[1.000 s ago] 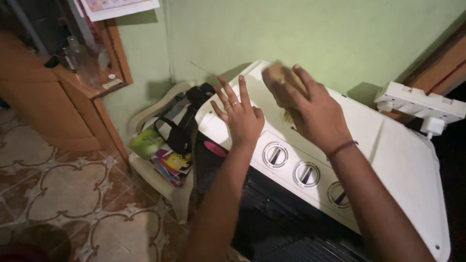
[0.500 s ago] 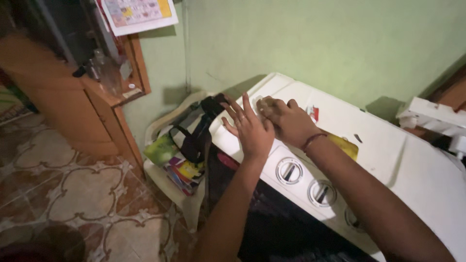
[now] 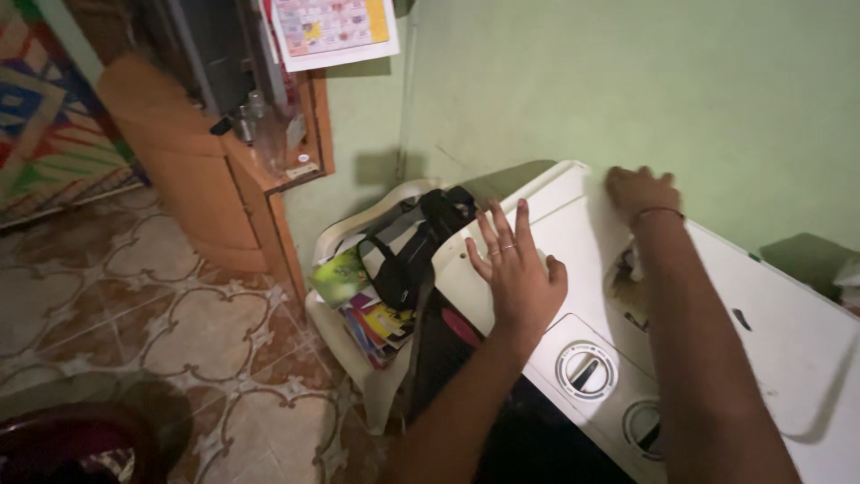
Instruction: The person wipes the top and front grille of a white and black portable air cooler using a cloth. They move a comb and small items on the top surface to reach the area underneath, then wipe the control panel and the black vented front.
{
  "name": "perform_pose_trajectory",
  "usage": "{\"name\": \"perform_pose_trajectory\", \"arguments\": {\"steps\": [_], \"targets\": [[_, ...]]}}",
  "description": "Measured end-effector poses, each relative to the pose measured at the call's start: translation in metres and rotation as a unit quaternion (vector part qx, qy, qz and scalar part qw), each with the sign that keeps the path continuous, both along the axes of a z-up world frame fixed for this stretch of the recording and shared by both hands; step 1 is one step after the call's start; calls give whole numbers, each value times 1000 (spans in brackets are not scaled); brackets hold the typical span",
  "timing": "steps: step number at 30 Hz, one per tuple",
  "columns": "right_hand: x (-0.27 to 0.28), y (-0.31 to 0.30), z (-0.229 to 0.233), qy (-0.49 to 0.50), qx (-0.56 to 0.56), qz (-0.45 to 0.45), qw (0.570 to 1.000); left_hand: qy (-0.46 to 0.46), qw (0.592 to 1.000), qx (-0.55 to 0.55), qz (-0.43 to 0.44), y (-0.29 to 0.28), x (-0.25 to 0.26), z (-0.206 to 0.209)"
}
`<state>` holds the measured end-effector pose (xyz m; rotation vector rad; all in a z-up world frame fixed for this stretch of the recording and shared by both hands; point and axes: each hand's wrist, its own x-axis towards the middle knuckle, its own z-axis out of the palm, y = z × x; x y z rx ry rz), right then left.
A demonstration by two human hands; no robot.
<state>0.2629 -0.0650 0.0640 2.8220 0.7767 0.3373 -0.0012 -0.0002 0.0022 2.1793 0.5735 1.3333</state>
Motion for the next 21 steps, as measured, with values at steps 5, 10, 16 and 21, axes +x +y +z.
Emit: {"name": "perform_pose_trajectory", "arguments": {"steps": [5, 10, 16, 21], "targets": [[31, -13, -11, 4, 24, -40, 999, 12, 1000, -9, 10, -1, -1, 1], [68, 3, -26, 47, 45, -48, 997, 44, 999, -3, 22, 2, 6, -1], [14, 10, -27, 6, -46, 174, 984, 150, 988, -19, 30, 7, 7, 6], [-87, -18, -18, 73, 83, 265, 958, 74, 990, 48, 107, 7, 12, -9]]}}
